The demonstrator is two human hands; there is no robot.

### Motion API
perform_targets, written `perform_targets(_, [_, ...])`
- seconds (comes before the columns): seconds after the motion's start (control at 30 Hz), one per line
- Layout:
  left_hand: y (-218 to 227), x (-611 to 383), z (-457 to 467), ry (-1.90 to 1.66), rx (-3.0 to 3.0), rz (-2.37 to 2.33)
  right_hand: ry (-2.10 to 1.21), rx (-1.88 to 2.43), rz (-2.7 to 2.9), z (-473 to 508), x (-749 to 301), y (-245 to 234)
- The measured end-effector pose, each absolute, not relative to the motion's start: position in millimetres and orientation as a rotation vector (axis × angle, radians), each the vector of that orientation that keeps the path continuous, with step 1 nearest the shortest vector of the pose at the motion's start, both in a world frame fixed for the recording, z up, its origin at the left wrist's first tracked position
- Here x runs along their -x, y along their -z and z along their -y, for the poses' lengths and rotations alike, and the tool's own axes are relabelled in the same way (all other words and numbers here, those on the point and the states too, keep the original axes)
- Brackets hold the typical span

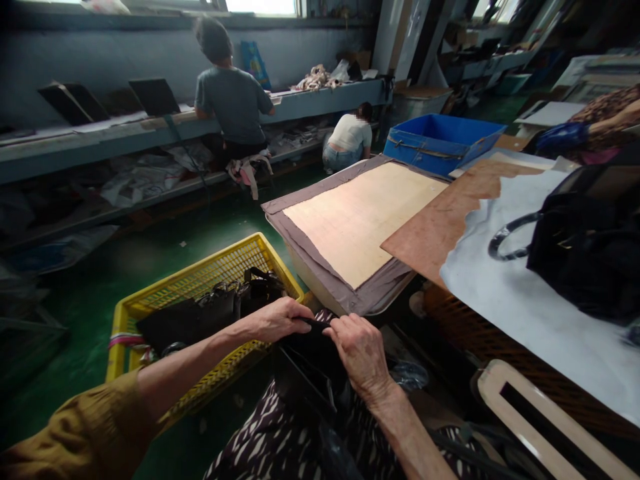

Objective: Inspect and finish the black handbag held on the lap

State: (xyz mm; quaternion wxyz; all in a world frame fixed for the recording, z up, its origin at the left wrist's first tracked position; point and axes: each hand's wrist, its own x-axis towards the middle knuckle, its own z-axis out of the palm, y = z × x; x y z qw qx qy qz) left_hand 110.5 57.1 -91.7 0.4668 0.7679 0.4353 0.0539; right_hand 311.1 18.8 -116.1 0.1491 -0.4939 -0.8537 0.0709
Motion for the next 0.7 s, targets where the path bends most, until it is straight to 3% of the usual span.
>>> perform_targets(0.7, [95, -112, -53, -0.146, -2.080, -1.064, -0.101, 1.326, 2.507, -17, -295, 114])
